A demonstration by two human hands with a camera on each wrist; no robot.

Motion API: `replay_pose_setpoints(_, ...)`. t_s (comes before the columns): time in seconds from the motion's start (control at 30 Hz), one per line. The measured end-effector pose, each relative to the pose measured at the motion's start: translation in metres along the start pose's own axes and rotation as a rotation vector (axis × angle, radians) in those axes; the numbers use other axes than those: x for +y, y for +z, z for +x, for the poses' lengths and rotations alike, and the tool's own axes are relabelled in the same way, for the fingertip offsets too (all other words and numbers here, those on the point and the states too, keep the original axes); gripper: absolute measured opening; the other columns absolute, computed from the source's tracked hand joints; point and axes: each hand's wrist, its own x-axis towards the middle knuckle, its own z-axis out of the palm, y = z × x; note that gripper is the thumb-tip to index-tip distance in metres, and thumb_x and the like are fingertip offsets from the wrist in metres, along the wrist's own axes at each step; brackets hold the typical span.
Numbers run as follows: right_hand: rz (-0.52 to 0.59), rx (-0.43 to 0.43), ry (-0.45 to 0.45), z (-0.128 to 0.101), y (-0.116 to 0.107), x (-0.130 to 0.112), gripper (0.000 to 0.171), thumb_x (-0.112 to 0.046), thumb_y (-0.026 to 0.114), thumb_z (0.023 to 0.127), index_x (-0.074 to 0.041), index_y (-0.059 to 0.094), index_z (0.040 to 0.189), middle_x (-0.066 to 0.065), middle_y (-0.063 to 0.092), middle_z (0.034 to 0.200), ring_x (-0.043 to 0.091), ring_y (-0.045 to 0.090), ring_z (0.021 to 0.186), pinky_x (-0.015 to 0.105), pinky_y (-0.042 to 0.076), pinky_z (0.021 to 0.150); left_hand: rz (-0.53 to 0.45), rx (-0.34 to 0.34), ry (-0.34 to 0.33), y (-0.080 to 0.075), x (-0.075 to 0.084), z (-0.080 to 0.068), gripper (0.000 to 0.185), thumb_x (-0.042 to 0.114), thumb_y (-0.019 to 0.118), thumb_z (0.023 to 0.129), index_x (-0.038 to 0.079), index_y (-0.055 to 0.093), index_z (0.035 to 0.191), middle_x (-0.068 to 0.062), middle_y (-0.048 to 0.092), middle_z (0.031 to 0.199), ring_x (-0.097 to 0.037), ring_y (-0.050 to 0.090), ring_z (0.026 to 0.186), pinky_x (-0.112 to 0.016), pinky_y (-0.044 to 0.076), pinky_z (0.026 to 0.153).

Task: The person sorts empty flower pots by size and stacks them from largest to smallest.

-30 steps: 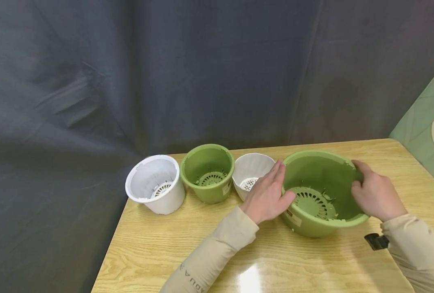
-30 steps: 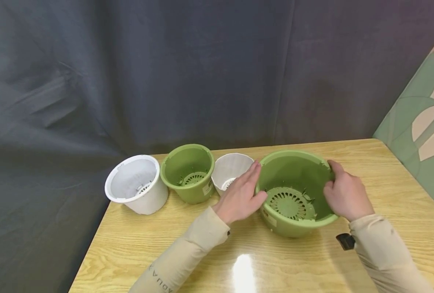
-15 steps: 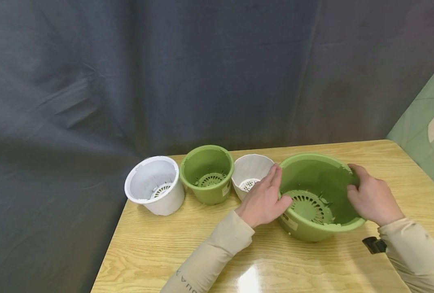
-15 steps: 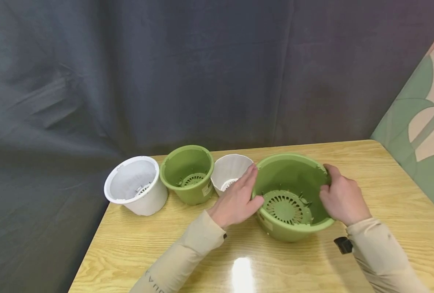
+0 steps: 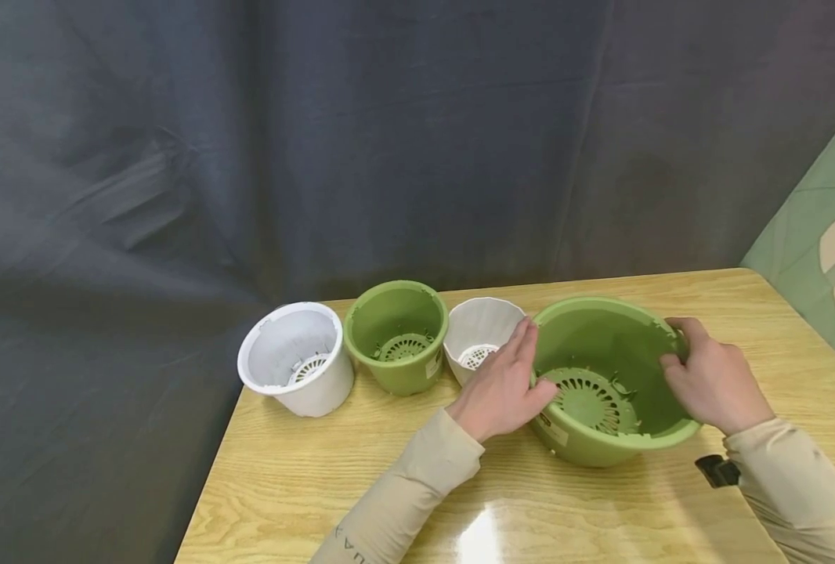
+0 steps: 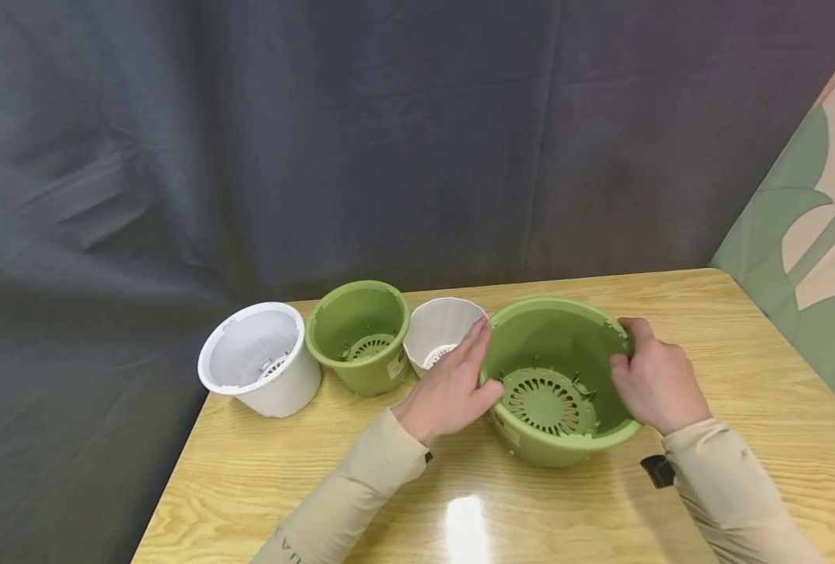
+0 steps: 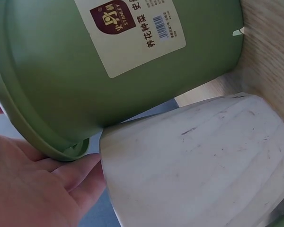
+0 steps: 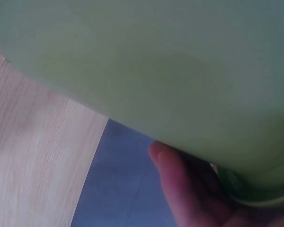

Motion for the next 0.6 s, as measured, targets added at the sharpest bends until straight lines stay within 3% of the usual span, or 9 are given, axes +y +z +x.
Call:
replay_pose_setpoints(0.3,-0.003,0.008,-0.012,0.0007,-0.0004,0.0007,0.050,-0.010,0.048,0.089,0.013,0.040,0.132,0.032,0.061,0.077,0.031,0.054,0.054,0.044,0.046,0.046,-0.002,0.013,0.014,0.0011,-0.0008,-0.0011,0.076,0.041,0.033,0.093,0.001,0.011,0.153,-0.011,0.002,0.163,-0.021,0.009,0.151,-0.028,0.012,0.123)
replay_pose_setpoints(0.6,-0.008,-0.004,0.001,0.0002,-0.0002,-0.0023,0.050,-0.008,0.046,0.088,0.014,0.038,0.133,0.037,0.060,0.080,0.032,0.055,0.055,0.043,0.046,0.045,0.000,0.010,0.019,0.0009,-0.0012,-0.0005,0.075,0.039,0.033,0.093,0.000,0.012,0.153,-0.012,0.003,0.162,-0.021,0.008,0.151,-0.026,0.010,0.122)
